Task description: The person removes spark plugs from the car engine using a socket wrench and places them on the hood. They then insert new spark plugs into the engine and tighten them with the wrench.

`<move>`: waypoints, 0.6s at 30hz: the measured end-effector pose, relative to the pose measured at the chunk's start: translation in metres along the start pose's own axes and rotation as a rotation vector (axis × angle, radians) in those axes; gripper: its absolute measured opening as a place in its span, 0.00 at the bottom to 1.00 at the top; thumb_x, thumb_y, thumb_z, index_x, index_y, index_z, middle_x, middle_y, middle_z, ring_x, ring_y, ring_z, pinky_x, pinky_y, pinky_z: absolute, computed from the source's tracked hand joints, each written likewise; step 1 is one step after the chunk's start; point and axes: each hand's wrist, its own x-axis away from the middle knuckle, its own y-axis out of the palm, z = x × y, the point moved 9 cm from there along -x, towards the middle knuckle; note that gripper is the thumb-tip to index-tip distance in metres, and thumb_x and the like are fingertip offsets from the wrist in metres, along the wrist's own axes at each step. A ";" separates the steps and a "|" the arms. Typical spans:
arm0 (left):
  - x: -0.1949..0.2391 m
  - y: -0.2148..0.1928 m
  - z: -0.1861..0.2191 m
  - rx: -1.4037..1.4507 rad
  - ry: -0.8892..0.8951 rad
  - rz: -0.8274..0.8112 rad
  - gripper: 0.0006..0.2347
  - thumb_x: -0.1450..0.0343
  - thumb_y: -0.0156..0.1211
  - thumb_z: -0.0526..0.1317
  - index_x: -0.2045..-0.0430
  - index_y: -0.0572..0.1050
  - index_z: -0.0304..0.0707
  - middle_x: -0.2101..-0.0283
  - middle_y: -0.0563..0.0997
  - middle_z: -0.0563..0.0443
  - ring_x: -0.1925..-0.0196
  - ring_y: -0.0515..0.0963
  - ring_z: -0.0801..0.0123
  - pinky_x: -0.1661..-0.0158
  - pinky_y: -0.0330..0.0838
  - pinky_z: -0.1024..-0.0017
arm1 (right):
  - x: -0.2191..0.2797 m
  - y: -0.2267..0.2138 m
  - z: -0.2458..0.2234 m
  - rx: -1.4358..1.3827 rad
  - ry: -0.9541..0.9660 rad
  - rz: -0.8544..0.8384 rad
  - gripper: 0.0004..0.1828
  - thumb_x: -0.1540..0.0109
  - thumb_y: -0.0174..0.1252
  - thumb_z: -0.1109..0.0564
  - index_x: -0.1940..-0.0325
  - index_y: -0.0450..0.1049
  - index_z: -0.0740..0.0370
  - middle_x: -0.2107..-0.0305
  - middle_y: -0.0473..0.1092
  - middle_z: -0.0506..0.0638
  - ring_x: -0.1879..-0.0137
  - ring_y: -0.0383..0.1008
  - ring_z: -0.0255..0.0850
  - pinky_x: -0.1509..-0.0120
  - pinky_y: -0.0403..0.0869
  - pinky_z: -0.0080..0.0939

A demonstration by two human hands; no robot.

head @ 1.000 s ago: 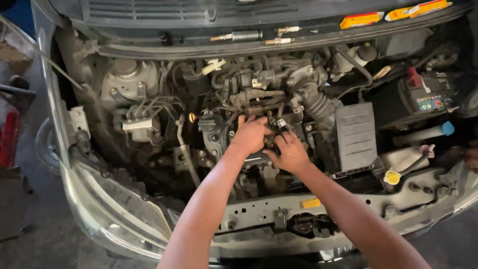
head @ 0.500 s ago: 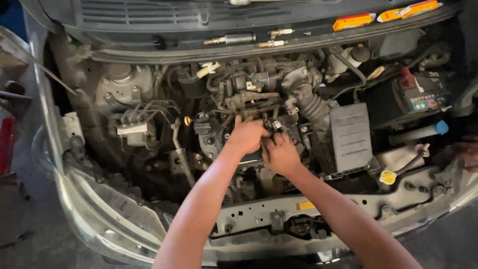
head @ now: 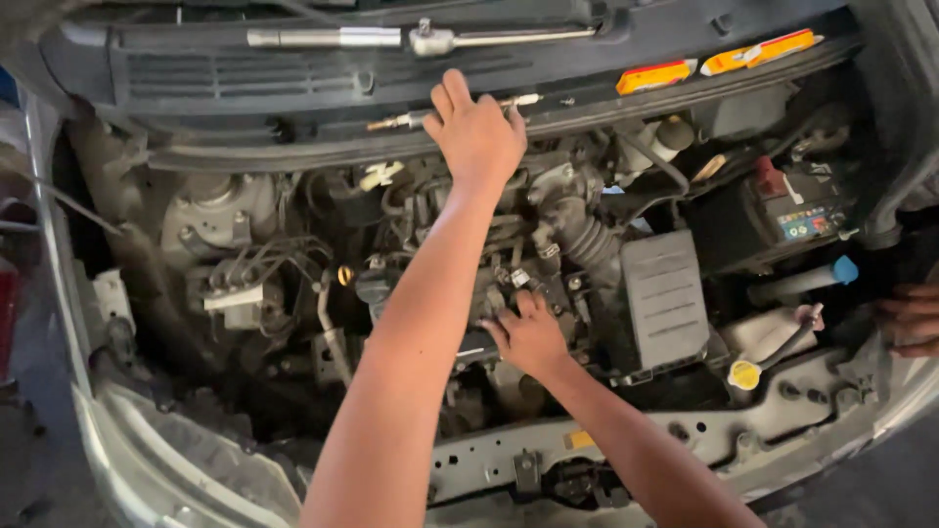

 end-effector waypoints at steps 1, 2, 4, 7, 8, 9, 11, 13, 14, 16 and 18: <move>-0.001 0.001 0.004 0.000 0.006 0.000 0.18 0.27 0.62 0.53 0.79 0.76 0.38 0.42 0.59 0.42 0.40 0.58 0.44 0.47 0.58 0.42 | 0.002 0.000 0.001 0.000 0.005 0.004 0.22 0.31 0.57 0.42 0.68 0.71 0.62 0.56 0.57 0.61 0.39 0.58 0.58 0.43 0.67 0.62; -0.003 0.007 0.003 0.017 -0.057 -0.052 0.17 0.27 0.62 0.52 0.80 0.75 0.39 0.39 0.57 0.42 0.39 0.57 0.44 0.47 0.57 0.42 | 0.005 -0.001 0.005 -0.008 0.038 0.033 0.23 0.33 0.58 0.40 0.64 0.69 0.64 0.54 0.57 0.61 0.42 0.60 0.60 0.43 0.68 0.60; -0.005 0.014 0.005 0.038 -0.116 -0.104 0.16 0.28 0.61 0.51 0.82 0.75 0.40 0.36 0.56 0.43 0.37 0.56 0.45 0.46 0.57 0.41 | 0.005 -0.010 0.007 -0.014 0.075 0.064 0.27 0.35 0.59 0.38 0.59 0.67 0.67 0.53 0.56 0.61 0.45 0.61 0.62 0.43 0.69 0.57; -0.005 0.017 0.003 0.062 -0.233 -0.146 0.15 0.32 0.63 0.49 0.85 0.75 0.40 0.37 0.56 0.43 0.38 0.57 0.45 0.48 0.58 0.44 | 0.002 -0.038 -0.003 -0.082 0.053 0.238 0.11 0.37 0.55 0.52 0.61 0.71 0.63 0.59 0.57 0.56 0.57 0.62 0.56 0.44 0.69 0.58; -0.005 0.015 0.003 0.112 -0.272 -0.141 0.14 0.32 0.63 0.48 0.85 0.76 0.40 0.35 0.56 0.42 0.37 0.57 0.44 0.48 0.58 0.43 | 0.001 -0.035 -0.001 -0.071 0.082 0.207 0.12 0.34 0.55 0.50 0.64 0.70 0.60 0.59 0.56 0.56 0.57 0.61 0.57 0.47 0.69 0.59; -0.002 0.013 0.002 0.160 -0.313 -0.138 0.13 0.32 0.63 0.46 0.85 0.76 0.39 0.32 0.55 0.41 0.36 0.57 0.43 0.47 0.57 0.42 | 0.002 -0.032 0.000 -0.064 0.112 0.173 0.15 0.31 0.55 0.48 0.67 0.69 0.58 0.60 0.55 0.55 0.57 0.61 0.59 0.51 0.68 0.60; -0.002 0.014 0.001 0.151 -0.358 -0.139 0.13 0.33 0.63 0.47 0.81 0.78 0.36 0.35 0.57 0.41 0.38 0.58 0.43 0.46 0.58 0.45 | 0.009 -0.015 0.005 -0.085 0.108 0.138 0.17 0.32 0.56 0.45 0.66 0.71 0.61 0.58 0.57 0.57 0.52 0.61 0.59 0.43 0.66 0.61; -0.003 0.017 -0.001 0.147 -0.402 -0.139 0.14 0.34 0.63 0.48 0.78 0.81 0.33 0.38 0.58 0.42 0.40 0.60 0.44 0.45 0.59 0.47 | 0.011 -0.012 0.006 -0.101 0.104 0.104 0.21 0.33 0.58 0.43 0.65 0.72 0.65 0.57 0.58 0.58 0.47 0.62 0.59 0.36 0.64 0.61; -0.002 0.020 -0.003 0.146 -0.427 -0.139 0.14 0.33 0.63 0.49 0.79 0.81 0.34 0.38 0.58 0.44 0.40 0.60 0.46 0.46 0.59 0.48 | 0.011 -0.024 0.003 -0.101 0.093 0.170 0.18 0.35 0.58 0.45 0.63 0.70 0.63 0.57 0.59 0.58 0.50 0.62 0.59 0.38 0.66 0.61; -0.005 0.022 -0.005 0.146 -0.453 -0.133 0.15 0.32 0.64 0.50 0.80 0.80 0.36 0.39 0.58 0.46 0.41 0.60 0.47 0.46 0.60 0.49 | 0.006 -0.037 -0.001 -0.101 0.077 0.240 0.15 0.36 0.57 0.47 0.62 0.68 0.62 0.57 0.59 0.58 0.52 0.62 0.60 0.40 0.68 0.61; -0.005 0.021 -0.006 0.148 -0.463 -0.135 0.14 0.33 0.67 0.49 0.82 0.80 0.37 0.38 0.58 0.45 0.39 0.60 0.46 0.45 0.60 0.48 | 0.003 -0.044 -0.004 -0.067 0.120 0.266 0.10 0.33 0.53 0.51 0.63 0.72 0.59 0.61 0.61 0.55 0.55 0.63 0.58 0.53 0.69 0.56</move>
